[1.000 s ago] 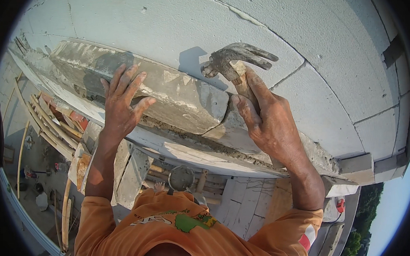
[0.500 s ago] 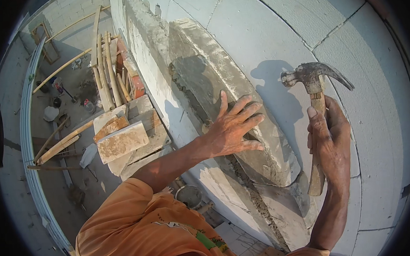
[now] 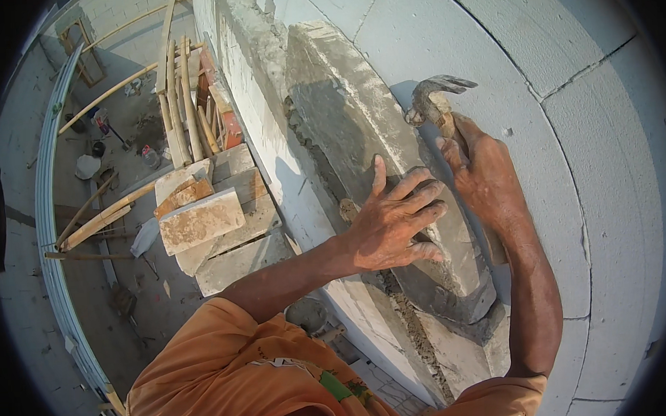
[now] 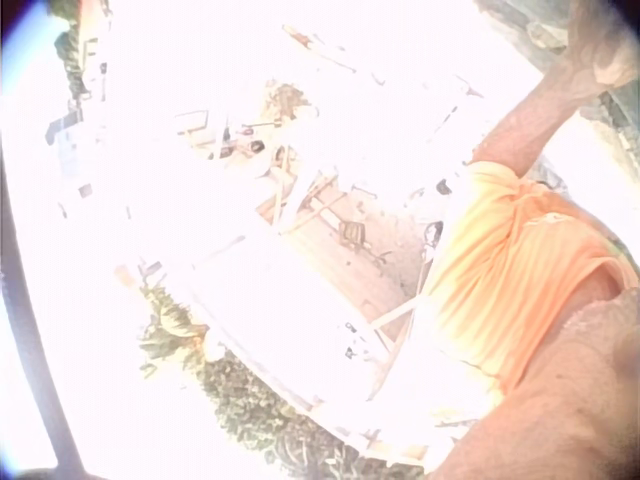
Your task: The person positions concrete blocks on a wall, taps them into place using a hammer, applies mortar using a trowel, and cuts a block using a hand saw.
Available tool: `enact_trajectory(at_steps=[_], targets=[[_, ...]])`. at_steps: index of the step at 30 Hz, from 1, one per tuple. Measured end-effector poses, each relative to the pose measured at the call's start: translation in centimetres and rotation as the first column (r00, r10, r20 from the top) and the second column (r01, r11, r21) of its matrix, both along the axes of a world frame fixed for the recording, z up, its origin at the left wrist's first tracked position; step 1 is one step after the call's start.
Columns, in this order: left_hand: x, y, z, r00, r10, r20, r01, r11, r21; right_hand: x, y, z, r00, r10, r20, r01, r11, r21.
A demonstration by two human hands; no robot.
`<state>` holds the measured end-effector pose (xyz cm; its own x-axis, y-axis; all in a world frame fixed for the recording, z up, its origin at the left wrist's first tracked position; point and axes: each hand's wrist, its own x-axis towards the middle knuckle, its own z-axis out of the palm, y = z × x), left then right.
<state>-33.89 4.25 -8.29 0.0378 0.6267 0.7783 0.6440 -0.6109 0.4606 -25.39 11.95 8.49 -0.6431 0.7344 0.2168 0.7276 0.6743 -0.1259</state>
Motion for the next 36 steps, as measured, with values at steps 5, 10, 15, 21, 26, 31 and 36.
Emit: enact_trajectory(at_steps=[5,10,15,21,26,31,36], targets=[[-0.4,-0.1,-0.1,0.999,0.024,-0.025,-0.024,1.0,-0.019,-0.9,-1.1,1.5,0.957,-0.199,-0.209,0.166,0.972,-0.167],[-0.2,0.0,0.2,1.0,0.01,-0.021,-0.011,1.0,-0.016,-0.5,-1.2,0.4,0.999,-0.036,0.021,0.036,0.998,-0.046],[-0.6,-0.3,-0.2,0.999,0.029,-0.034,-0.03,0.998,-0.046,-2.6,-2.3,1.5,0.958,-0.276,-0.078,0.242,0.925,-0.293],[0.0,-0.4,1.1,0.999,-0.005,-0.05,0.003,0.999,-0.04,2.8,-2.7,0.7,0.995,-0.023,-0.096,0.033,0.993,0.111],[-1.2,-0.6,1.6,0.992,0.043,-0.117,-0.054,0.994,-0.095,6.5,-9.8,3.8,0.835,-0.265,-0.482,0.238,0.964,-0.117],[-0.3,-0.3,1.7,0.989,0.013,-0.147,-0.028,0.994,-0.102,13.8,-16.6,1.3,0.577,-0.302,-0.759,0.34,0.934,-0.113],[0.1,-0.3,1.9,0.985,0.014,-0.172,-0.036,0.991,-0.125,19.6,-24.7,-3.2,0.371,-0.354,-0.858,0.3,0.921,-0.251]])
